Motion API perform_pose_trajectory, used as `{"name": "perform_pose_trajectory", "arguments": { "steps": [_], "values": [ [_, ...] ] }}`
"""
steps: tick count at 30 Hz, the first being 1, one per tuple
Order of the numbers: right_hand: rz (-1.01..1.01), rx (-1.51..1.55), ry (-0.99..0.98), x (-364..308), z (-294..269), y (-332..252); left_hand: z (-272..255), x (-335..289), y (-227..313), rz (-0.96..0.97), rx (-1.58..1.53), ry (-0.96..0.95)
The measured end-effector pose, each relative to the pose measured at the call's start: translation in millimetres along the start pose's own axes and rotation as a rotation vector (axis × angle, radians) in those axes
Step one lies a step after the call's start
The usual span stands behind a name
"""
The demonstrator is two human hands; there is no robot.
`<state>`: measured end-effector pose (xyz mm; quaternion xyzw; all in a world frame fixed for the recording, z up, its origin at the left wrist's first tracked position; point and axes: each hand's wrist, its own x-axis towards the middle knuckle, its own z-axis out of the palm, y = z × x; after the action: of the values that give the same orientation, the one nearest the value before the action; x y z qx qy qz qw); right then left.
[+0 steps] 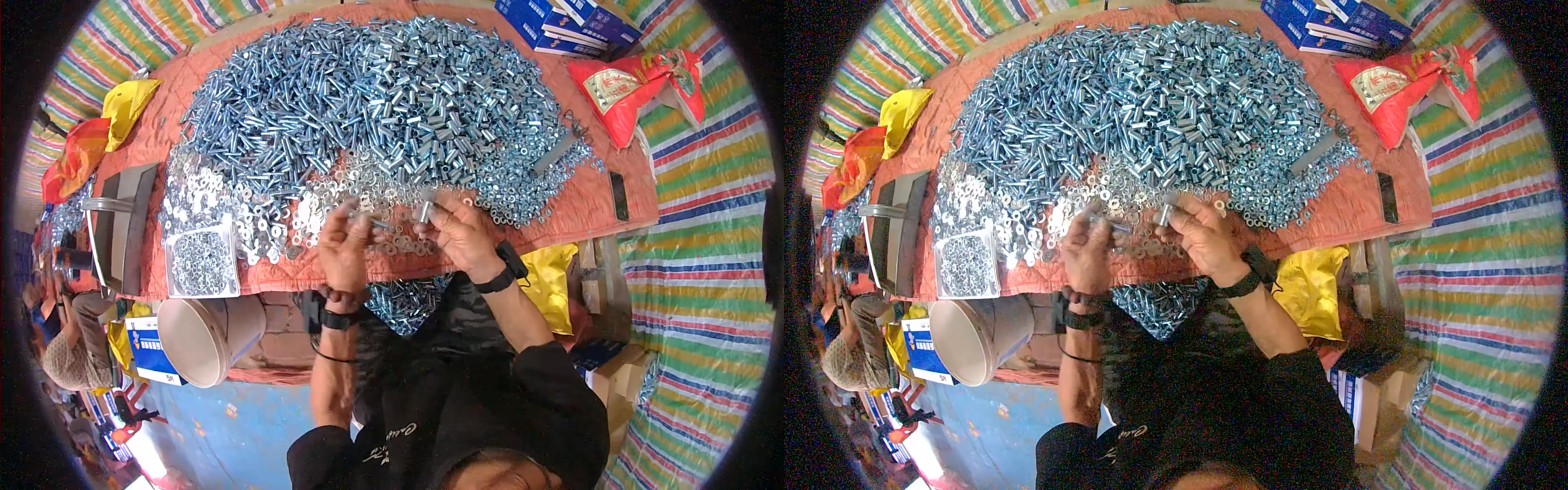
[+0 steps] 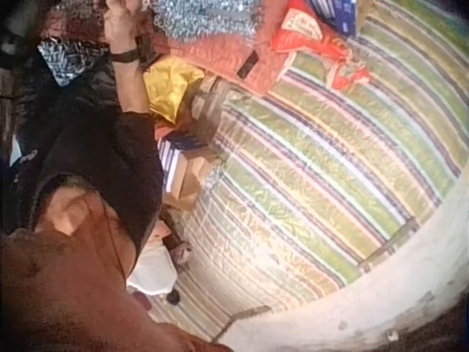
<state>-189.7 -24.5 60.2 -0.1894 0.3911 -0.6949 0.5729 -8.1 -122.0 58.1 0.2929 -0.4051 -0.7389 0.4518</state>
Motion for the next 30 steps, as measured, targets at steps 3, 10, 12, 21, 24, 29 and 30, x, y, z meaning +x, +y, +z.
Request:
{"name": "perform_pose_trajectory", "arguments": {
  "steps": [3, 10, 12, 21, 24, 29, 30],
  "values": [
    [-0.053, 0.04, -0.077, -7.9, 3.1, 4.0, 16.6, -16.6, -11.4, -0.094, -0.134, 0.004],
    [-0.178, 0.027, -0.052, -15.6, 12.0, 12.1, 25.8, -36.0, -22.6, -0.134, -0.357, 0.015],
    [-0.204, -0.004, -0.027, -18.9, 14.8, 19.9, 22.6, -38.0, -29.5, -0.156, -0.377, 0.031],
    [-0.069, -0.436, 0.098, -45.7, 19.5, 36.7, 17.9, -71.4, -40.3, -0.116, 0.185, 0.153],
    [-0.094, -0.556, 0.034, -48.7, 12.8, 35.5, 17.9, -80.3, -30.9, 0.114, 0.664, 0.013],
    [-0.202, -0.944, -0.101, -52.6, 9.2, 26.8, 15.6, -89.7, -32.1, 0.251, 0.801, -0.055],
    [-0.2, -0.945, -0.097, -53.0, 9.4, 22.5, 14.9, -90.0, -31.3, 0.248, 0.799, -0.058]
  ]
}}
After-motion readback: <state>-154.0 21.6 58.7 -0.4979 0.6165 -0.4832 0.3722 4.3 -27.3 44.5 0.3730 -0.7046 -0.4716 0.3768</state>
